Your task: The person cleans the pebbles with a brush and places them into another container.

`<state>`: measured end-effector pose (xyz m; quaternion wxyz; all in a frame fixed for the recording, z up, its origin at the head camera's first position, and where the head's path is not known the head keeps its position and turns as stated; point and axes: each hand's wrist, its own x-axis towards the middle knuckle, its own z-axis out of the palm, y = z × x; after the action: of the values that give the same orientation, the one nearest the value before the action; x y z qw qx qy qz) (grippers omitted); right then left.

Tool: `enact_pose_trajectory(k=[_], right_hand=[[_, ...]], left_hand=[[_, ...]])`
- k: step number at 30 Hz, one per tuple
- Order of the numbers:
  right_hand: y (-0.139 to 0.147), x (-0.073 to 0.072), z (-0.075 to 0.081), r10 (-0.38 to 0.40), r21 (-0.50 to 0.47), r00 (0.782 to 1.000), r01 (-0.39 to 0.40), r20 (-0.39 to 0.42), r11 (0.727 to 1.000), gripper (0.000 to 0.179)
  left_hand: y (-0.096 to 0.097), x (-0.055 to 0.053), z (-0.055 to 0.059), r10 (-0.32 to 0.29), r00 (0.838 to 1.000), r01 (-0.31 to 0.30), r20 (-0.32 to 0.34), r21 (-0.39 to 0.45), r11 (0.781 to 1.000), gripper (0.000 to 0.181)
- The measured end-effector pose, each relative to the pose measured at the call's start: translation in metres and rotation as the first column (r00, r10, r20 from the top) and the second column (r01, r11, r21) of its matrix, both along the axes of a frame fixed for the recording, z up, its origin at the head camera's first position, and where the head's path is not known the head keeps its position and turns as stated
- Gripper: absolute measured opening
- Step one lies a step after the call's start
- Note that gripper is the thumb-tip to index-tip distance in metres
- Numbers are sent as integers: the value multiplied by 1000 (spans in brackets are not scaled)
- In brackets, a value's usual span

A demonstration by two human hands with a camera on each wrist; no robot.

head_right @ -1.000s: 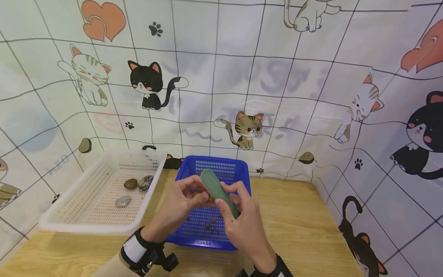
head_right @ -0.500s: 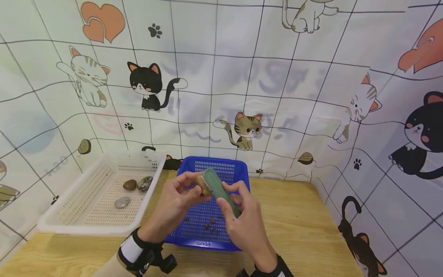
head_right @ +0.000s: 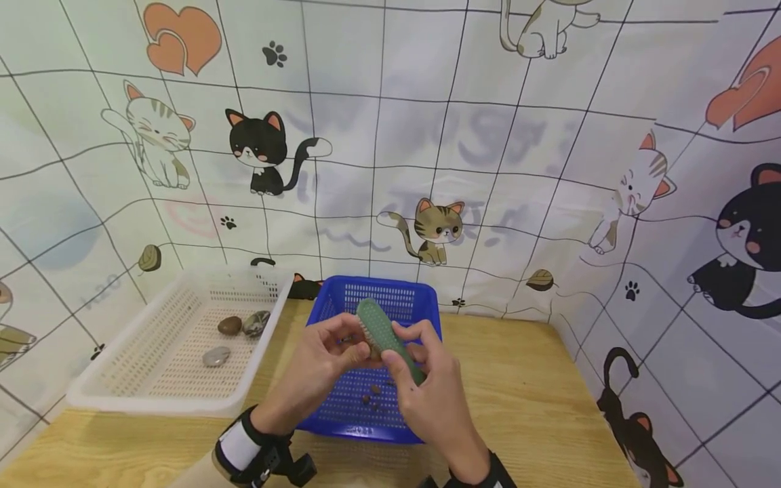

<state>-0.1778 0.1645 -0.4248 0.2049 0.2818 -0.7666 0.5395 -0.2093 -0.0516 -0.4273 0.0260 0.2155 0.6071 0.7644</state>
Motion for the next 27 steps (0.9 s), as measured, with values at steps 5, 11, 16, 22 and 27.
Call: enact_pose_trajectory(k=[5,11,16,22,27], right_hand=[[4,-1,5,-12,2,1000,12,0,1000,17],[5,2,3,22,-20,998,-21,55,1000,16],[2,6,-1,75,-56,991,-69,113,996,15],[-2,6,-2,82,-79,992,-74,97,994,14],[-3,1,0,30,-46,999,-29,34,999,14]], left_hand=[[-1,2,3,4,1000,-4,-7,56,998,40],[-4,1,7,46,999,-46,5,105,993,41],[-6,-2,6,57,998,-59,26,107,992,40],[-2,-2,2,48,999,-49,26,71,996,39],[3,1,-1,-23,1000,23,15,18,1000,35]])
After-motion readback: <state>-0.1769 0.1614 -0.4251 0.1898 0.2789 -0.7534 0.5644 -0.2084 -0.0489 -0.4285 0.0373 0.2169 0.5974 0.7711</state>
